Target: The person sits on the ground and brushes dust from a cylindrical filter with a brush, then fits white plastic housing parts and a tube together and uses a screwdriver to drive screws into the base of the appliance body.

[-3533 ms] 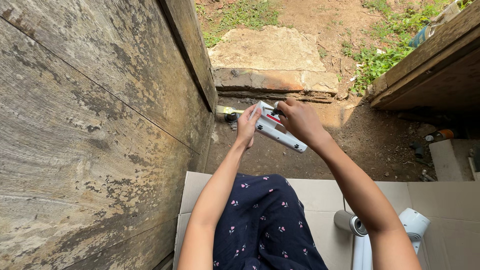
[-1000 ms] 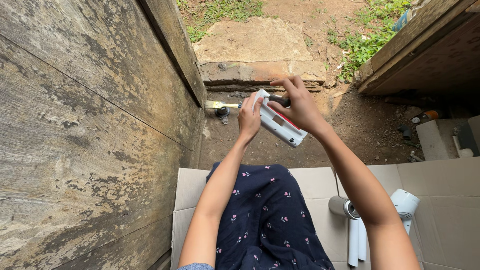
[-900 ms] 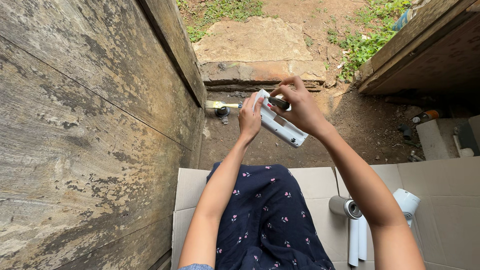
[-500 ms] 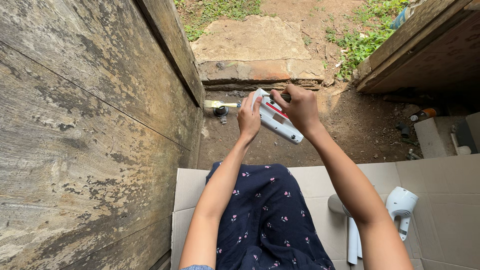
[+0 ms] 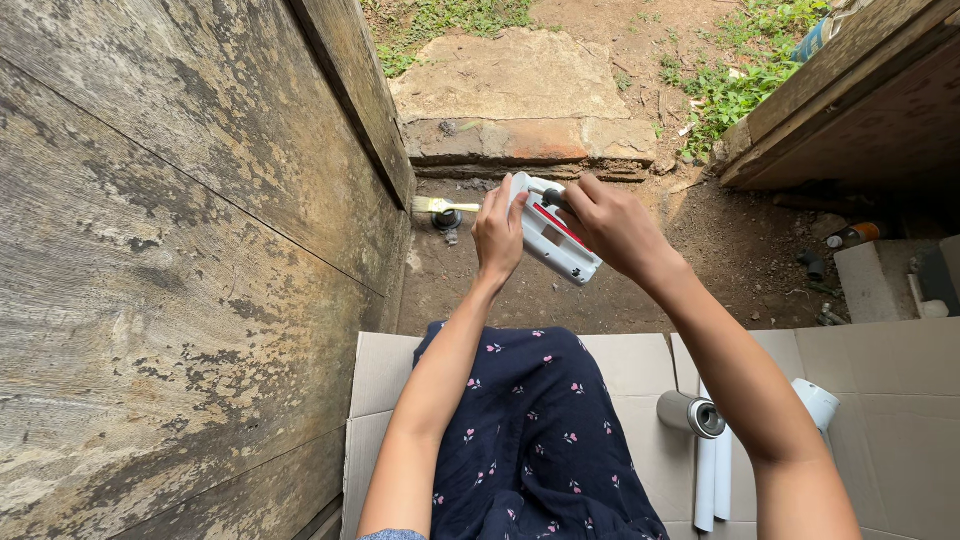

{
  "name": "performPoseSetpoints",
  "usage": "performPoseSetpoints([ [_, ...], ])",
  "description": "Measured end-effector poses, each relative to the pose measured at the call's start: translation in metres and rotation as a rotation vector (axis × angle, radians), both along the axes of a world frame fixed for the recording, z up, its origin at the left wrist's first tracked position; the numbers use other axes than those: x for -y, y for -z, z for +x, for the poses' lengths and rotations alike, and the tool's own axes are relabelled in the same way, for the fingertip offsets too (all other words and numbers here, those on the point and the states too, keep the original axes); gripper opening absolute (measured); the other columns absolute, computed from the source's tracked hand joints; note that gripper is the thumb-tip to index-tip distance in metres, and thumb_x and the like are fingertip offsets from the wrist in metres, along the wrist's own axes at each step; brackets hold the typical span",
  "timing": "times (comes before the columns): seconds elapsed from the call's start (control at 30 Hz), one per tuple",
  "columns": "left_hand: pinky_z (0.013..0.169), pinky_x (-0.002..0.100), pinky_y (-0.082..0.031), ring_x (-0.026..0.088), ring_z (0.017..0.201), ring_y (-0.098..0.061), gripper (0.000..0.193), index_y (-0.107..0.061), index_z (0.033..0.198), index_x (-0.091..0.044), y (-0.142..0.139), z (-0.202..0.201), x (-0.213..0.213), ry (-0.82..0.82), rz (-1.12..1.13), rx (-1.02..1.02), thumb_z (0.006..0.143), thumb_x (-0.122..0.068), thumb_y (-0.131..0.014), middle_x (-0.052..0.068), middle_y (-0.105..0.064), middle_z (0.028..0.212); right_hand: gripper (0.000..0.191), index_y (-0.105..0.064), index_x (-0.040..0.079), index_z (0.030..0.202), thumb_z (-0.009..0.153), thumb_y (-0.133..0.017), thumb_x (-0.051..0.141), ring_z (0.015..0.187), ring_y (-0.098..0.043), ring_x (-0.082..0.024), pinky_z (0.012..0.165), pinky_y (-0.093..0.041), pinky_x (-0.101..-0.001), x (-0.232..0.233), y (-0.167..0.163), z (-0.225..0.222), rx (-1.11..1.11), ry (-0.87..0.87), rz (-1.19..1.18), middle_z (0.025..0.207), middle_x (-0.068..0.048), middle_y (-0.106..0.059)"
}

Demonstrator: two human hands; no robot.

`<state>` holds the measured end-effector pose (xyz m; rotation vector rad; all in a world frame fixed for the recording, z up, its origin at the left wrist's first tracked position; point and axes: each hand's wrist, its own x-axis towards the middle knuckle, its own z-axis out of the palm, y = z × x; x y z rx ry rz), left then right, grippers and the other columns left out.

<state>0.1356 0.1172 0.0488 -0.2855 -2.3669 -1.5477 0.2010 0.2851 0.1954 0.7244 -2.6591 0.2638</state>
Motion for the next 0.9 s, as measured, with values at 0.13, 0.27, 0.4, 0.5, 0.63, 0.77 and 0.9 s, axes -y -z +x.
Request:
performPoseSetpoints([
  [0.13, 0.079, 0.042, -0.062, 0.031, 0.102, -0.074, 0.050, -0.061, 0.143, -0.006, 0.009, -0.002, -0.004, -0.035, -0.031, -0.139, 0.109, -0.041, -0.050, 0.017, -0.071, 0.122, 0.028, -0.063, 0.001, 0.092, 0.096, -0.076, 0.025, 0.062, -0.067, -0.028, 0.057, -0.053, -0.0411, 0.007, 0.007, 0.000, 0.059, 0.147, -0.258, 0.079, -0.012, -0.066],
  [0.27, 0.081, 0.042, -0.062, 0.031, 0.104, -0.073, 0.049, -0.060, 0.144, -0.006, 0.015, -0.005, -0.005, -0.049, -0.026, -0.160, 0.110, -0.041, -0.049, 0.016, -0.070, 0.123, 0.032, -0.068, 0.005, 0.083, 0.100, -0.075, 0.031, 0.059, -0.068, -0.027, 0.057, -0.052, -0.0407, 0.015, 0.016, -0.006, 0.124, 0.407, -0.349, 0.068, -0.014, -0.067],
  [0.4, 0.082, 0.042, -0.061, 0.031, 0.105, -0.072, 0.050, -0.060, 0.144, -0.007, 0.014, -0.007, -0.004, -0.068, -0.072, -0.170, 0.109, -0.041, -0.049, 0.015, -0.070, 0.123, 0.035, -0.067, 0.004, 0.084, 0.101, -0.073, 0.033, 0.066, -0.068, -0.030, 0.060, -0.052, -0.0444, 0.017, 0.018, -0.007, 0.127, 0.432, -0.195, 0.077, -0.012, -0.069],
  [0.5, 0.081, 0.042, -0.060, 0.030, 0.104, -0.072, 0.051, -0.060, 0.144, -0.007, 0.012, -0.006, -0.003, -0.068, -0.067, -0.142, 0.108, -0.041, -0.049, 0.015, -0.070, 0.123, 0.027, -0.067, 0.002, 0.100, 0.095, -0.073, 0.027, 0.070, -0.068, -0.031, 0.058, -0.054, -0.0422, 0.014, 0.017, -0.005, -0.006, 0.212, -0.186, 0.091, -0.015, -0.064],
  [0.63, 0.082, 0.042, -0.061, 0.030, 0.104, -0.072, 0.049, -0.058, 0.145, -0.007, 0.013, -0.004, -0.004, -0.038, -0.040, -0.141, 0.110, -0.040, -0.048, 0.015, -0.069, 0.124, 0.025, -0.064, 0.001, 0.108, 0.090, -0.071, 0.015, 0.078, -0.069, -0.026, 0.060, -0.055, -0.0356, 0.004, 0.013, -0.006, -0.049, 0.016, 0.010, 0.102, -0.013, -0.060],
  [0.77, 0.080, 0.041, -0.063, 0.029, 0.105, -0.072, 0.047, -0.060, 0.144, -0.009, 0.018, -0.007, -0.007, -0.025, -0.091, -0.219, 0.109, -0.038, -0.048, 0.014, -0.071, 0.122, 0.019, -0.066, 0.004, 0.095, 0.091, -0.075, 0.020, 0.069, -0.069, -0.023, 0.056, -0.053, -0.0352, -0.001, 0.019, -0.005, -0.087, 0.060, 0.105, 0.084, -0.008, -0.062],
  [0.9, 0.080, 0.042, -0.063, 0.030, 0.107, -0.071, 0.046, -0.060, 0.144, -0.007, 0.023, -0.011, -0.008, -0.025, -0.129, -0.258, 0.110, -0.037, -0.048, 0.015, -0.071, 0.121, 0.030, -0.069, 0.006, 0.078, 0.091, -0.077, 0.032, 0.056, -0.067, -0.027, 0.051, -0.052, -0.0399, 0.008, 0.029, -0.010, -0.016, 0.311, -0.135, 0.070, -0.009, -0.068],
])
